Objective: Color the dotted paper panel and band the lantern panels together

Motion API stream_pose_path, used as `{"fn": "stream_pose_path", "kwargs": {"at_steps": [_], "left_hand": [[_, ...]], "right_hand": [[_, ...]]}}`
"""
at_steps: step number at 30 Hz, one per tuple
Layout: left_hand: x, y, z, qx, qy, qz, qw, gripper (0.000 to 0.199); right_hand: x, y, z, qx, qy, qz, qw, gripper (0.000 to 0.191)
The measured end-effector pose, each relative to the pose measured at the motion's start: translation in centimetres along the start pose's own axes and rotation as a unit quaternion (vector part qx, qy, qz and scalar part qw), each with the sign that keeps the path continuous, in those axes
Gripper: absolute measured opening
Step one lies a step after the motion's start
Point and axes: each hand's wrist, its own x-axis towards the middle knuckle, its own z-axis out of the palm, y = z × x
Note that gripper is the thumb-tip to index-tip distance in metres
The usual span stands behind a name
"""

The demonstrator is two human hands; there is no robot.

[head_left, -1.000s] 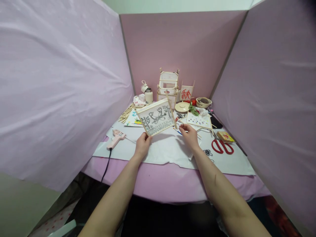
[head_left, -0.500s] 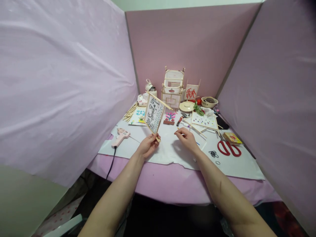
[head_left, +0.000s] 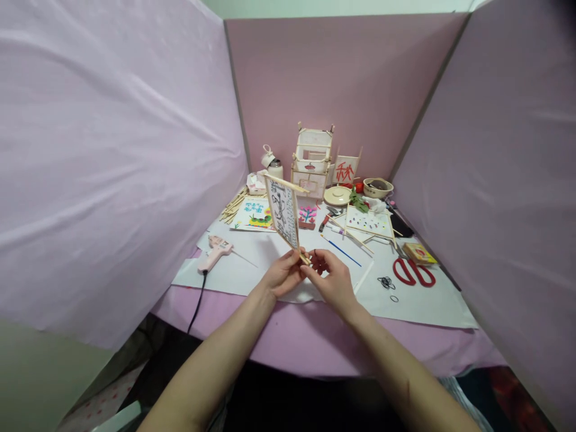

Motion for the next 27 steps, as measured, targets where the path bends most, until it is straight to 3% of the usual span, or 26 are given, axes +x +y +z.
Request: {"fn": "stream_pose_path", "kwargs": {"at_steps": [3, 8, 12, 19, 27], "left_hand": [[-0.1, -1.0, 0.3, -0.007, -0.04, -0.02, 0.999, 0.016], [-0.2, -0.5, 0.4, -0.019, -0.042, -0.089, 0.995, 0.019], [-0.3, 0.4, 0.6, -0.038, -0.035, -0.086, 0.995, 0.006], [-0.9, 0.4, 1.1, -0.012, -0.03, -0.042, 0.999, 0.019], [-1.0, 0.5, 1.0, 0.001, -0.034, -0.045, 0.998, 0.02]], "right_hand": [[-1.1, 0.0, 0.2, -0.039, 0.046, -0.074, 0.995, 0.002], [-2.2, 0.7, 0.2, -0.083, 0.05, -0.174, 0.98, 0.01], [-2.7, 0.7, 0.3, -0.13, 0.015, -0.199, 0.971, 0.012], [-3.3, 0.4, 1.0, -0.148, 0.004, -0.251, 0.957, 0.014], [-3.4, 0.5, 1.0, -0.136, 0.003, -0.257, 0.957, 0.015]]}}
